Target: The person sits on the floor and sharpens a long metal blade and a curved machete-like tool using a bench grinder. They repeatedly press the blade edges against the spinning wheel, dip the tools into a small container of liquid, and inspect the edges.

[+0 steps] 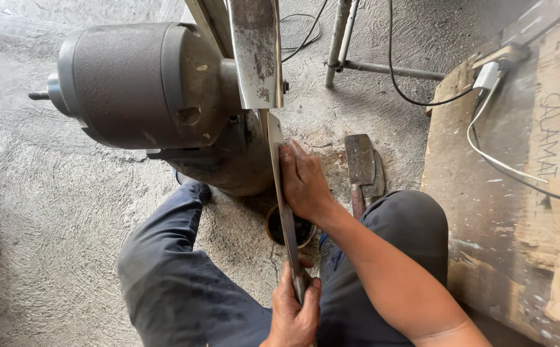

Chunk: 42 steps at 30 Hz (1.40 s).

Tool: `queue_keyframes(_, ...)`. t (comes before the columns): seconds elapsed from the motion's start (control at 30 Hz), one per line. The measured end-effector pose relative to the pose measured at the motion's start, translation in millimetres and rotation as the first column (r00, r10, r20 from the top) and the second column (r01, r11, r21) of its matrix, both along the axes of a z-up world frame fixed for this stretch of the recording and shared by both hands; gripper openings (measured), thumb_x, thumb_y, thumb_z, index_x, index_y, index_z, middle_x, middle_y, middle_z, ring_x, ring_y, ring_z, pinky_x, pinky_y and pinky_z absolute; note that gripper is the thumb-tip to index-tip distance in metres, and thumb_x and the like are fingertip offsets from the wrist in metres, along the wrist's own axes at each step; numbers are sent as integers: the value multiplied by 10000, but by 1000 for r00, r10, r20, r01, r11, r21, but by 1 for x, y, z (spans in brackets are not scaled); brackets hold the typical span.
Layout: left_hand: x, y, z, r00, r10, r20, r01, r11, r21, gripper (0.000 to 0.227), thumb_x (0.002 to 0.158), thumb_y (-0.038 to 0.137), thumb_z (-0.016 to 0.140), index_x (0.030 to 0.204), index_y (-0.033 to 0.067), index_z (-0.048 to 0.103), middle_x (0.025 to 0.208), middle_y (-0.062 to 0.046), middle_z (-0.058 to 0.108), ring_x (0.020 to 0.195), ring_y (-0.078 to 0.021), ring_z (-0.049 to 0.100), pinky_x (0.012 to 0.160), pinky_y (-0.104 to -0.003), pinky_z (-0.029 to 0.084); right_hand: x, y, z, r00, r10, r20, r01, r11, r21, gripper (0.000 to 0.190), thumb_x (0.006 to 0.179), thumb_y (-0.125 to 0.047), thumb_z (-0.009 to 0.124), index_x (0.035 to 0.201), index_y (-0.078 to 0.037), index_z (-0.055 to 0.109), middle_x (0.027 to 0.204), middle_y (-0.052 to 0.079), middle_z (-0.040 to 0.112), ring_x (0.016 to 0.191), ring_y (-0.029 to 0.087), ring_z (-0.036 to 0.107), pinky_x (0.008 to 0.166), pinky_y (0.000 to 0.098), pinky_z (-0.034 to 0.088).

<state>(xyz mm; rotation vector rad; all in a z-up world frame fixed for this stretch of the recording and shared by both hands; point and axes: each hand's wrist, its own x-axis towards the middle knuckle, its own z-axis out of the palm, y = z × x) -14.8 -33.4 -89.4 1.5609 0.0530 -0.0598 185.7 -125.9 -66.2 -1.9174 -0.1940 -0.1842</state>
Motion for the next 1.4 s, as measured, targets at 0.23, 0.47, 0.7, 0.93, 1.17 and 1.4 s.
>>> queue_keyframes(0.23,5,-3,3,958,-59,-281,24,992,-128,293,943,-27,623,1216,46,544,567,19,491,426,-50,469,407,-231,345,6,-3,-8,974,33,-226,-39,999,-22,478,1087,-368,287,895,-20,554,512,131,520,437,219,551,443,421,446)
queue_keyframes(0.47,57,18,35,914,-151,-377,86,979,-184,210,979,83,604,1168,38,523,595,2,525,372,-89,476,346,-260,389,58,1,-44,993,-111,-44,105,987,-120,474,1135,-323,286,910,-19,571,652,172,578,546,228,586,564,441,476)
queue_keyframes(0.7,123,25,60,891,-220,-398,121,959,-258,203,991,140,581,1137,32,492,556,-3,462,334,-102,442,311,-276,380,137,-1,-84,972,-33,234,110,939,-325,447,1138,-288,315,876,-54,591,795,114,658,612,179,664,455,306,602)
queue_keyframes(0.93,170,24,72,897,-262,-356,140,933,-332,161,998,125,572,1097,15,508,660,-24,510,370,-110,469,325,-279,412,179,-5,-72,924,-114,-365,182,971,157,556,1096,-415,247,791,-103,593,637,23,652,494,99,640,388,278,494)
queue_keyframes(1.17,203,24,79,887,-284,-364,147,920,-363,142,987,113,582,1066,22,506,659,-29,509,369,-114,470,331,-279,414,211,-10,-79,882,-194,-429,269,956,121,540,1097,-485,255,813,-152,570,587,-99,399,449,59,330,387,272,261)
queue_keyframes(1.4,226,29,78,871,-317,-375,183,919,-350,132,975,128,584,1035,29,520,664,-23,525,380,-116,488,328,-285,416,222,-11,-75,847,-219,-485,326,933,149,555,1090,-495,283,816,-129,597,590,-62,451,467,110,448,431,301,391)
